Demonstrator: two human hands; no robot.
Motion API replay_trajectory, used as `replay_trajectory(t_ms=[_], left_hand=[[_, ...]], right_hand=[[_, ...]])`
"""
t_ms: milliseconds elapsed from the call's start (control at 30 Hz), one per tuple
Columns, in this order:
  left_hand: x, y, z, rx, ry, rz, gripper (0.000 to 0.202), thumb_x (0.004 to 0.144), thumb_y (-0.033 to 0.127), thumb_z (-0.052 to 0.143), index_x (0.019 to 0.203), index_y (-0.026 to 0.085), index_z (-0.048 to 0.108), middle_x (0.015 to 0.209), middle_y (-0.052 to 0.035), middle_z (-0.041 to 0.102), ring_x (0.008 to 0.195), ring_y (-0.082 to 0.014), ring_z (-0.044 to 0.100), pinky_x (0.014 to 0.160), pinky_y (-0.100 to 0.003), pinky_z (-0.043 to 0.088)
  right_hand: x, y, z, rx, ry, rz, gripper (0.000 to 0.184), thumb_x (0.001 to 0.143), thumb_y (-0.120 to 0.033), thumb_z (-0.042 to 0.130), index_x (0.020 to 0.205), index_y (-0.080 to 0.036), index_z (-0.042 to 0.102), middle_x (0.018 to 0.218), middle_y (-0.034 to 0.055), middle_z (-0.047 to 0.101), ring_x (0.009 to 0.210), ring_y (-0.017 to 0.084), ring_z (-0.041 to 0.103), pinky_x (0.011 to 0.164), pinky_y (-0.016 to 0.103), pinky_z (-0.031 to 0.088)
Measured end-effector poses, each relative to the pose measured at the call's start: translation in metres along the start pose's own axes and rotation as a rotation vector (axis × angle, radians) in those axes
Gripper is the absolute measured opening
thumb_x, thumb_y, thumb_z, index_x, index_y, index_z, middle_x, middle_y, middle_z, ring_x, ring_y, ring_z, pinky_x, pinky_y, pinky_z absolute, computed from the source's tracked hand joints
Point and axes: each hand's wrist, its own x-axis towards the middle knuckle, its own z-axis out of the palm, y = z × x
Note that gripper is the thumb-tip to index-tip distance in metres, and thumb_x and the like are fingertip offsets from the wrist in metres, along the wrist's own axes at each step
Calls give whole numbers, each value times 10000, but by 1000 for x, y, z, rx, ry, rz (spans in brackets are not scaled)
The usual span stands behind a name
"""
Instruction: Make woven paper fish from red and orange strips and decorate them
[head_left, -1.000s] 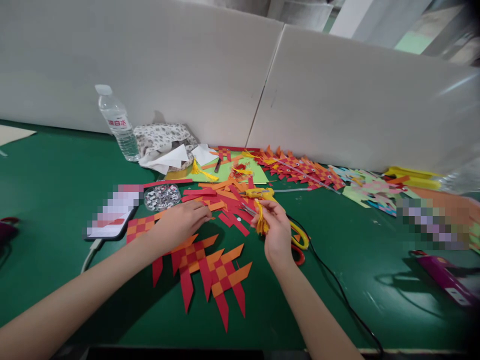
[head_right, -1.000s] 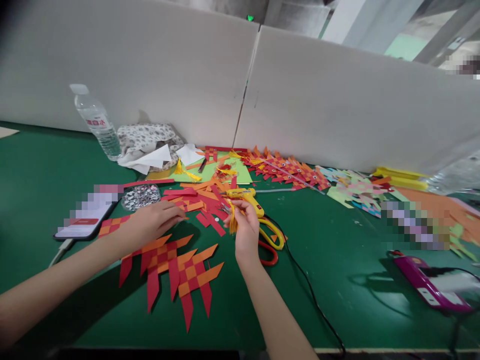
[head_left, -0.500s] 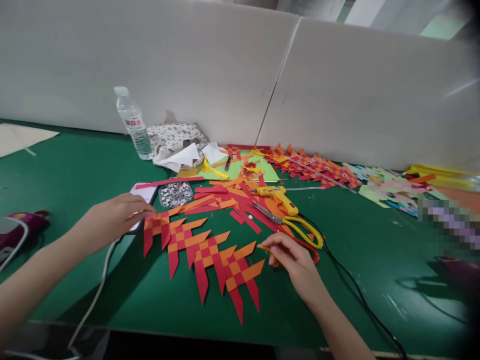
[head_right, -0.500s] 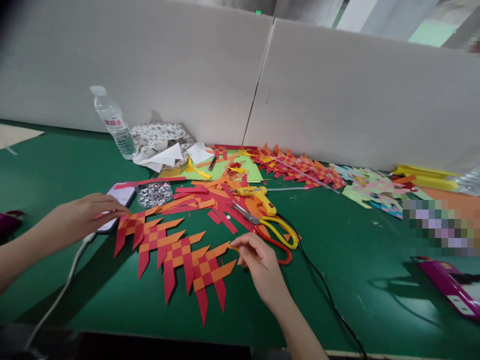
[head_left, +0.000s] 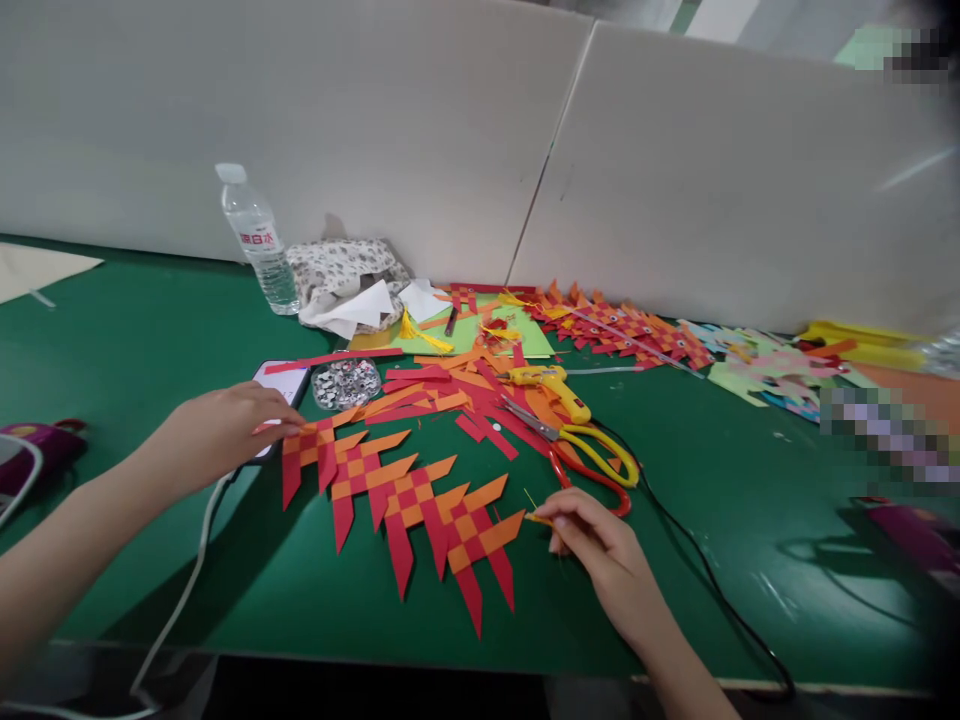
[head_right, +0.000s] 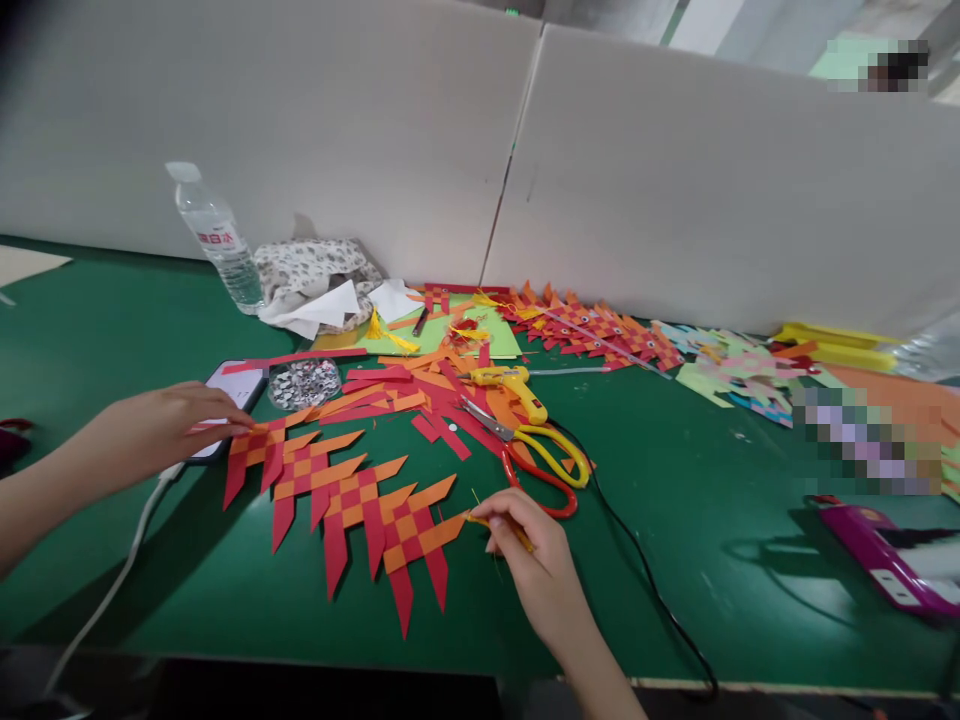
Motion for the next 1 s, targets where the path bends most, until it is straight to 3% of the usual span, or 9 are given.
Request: replay_trajectory(t_ms=[67,133,267,367,467,567,700,1000], left_hand=[[-1,7,3,55,104,50,340,907,333,369,1078,230,644,1100,-57,652,1010,-254,572,793,-376,453],[-5,29,7,82,198,102,356,916,351,363,1107,193,619,1128,-91,636,1008,-272,574,814,-417,454],[-26,111,16,-63,239,334,274,924,287,404,1086,241,620,1082,-44,667,1020,-234,586,863,-390,448],[-42,176,22,-182,272,452,276,928,241,400,1115,254,603,1074,-22,676,958,-196,611,819,-340,460],[-46,214,29,-203,327,470,290,932,232,386,1129,214,598,1093,-29,674,990,-207,604,860,-360,447],[-43,224,36,-174,361,443,304,922,210,404,1158,184,593,1127,-39,670,1037,-229,595,870,-371,450],[-42,220,42,-177,371,393,336,927,183,371,1169,163,603,1159,-46,669,1033,-228,614,865,-372,476],[-48,224,46,-246,418,352,350,924,294,419,1181,155,611,1198,-49,651,1082,-225,603,878,-339,516]], right_hand=[[0,-1,0,-10,1,-1,194,885,-290,462,851,-214,637,807,9,555,596,98,534,572,227,444],[0,-1,0,-24,9,0,194,888,-280,457,852,-211,634,809,13,561,604,103,538,573,230,447],[0,-2,2,-89,6,-34,206,901,-258,433,857,-211,628,860,26,576,594,105,539,563,242,449],[-1,-3,4,-189,-23,-98,224,910,-218,401,865,-215,620,877,34,586,628,119,552,584,252,456],[0,-6,3,-303,-49,-190,242,902,-162,390,881,-217,625,880,45,597,771,157,587,694,279,479],[-1,-7,1,-374,-88,-248,279,898,-123,389,928,-229,646,896,48,600,836,163,591,748,289,480],[-7,-5,1,-388,-100,-275,285,892,-103,416,964,-240,655,922,45,606,849,153,594,751,277,484],[-14,-1,7,-447,-130,-362,324,876,-65,437,1011,-267,652,929,42,636,874,165,584,775,304,494]])
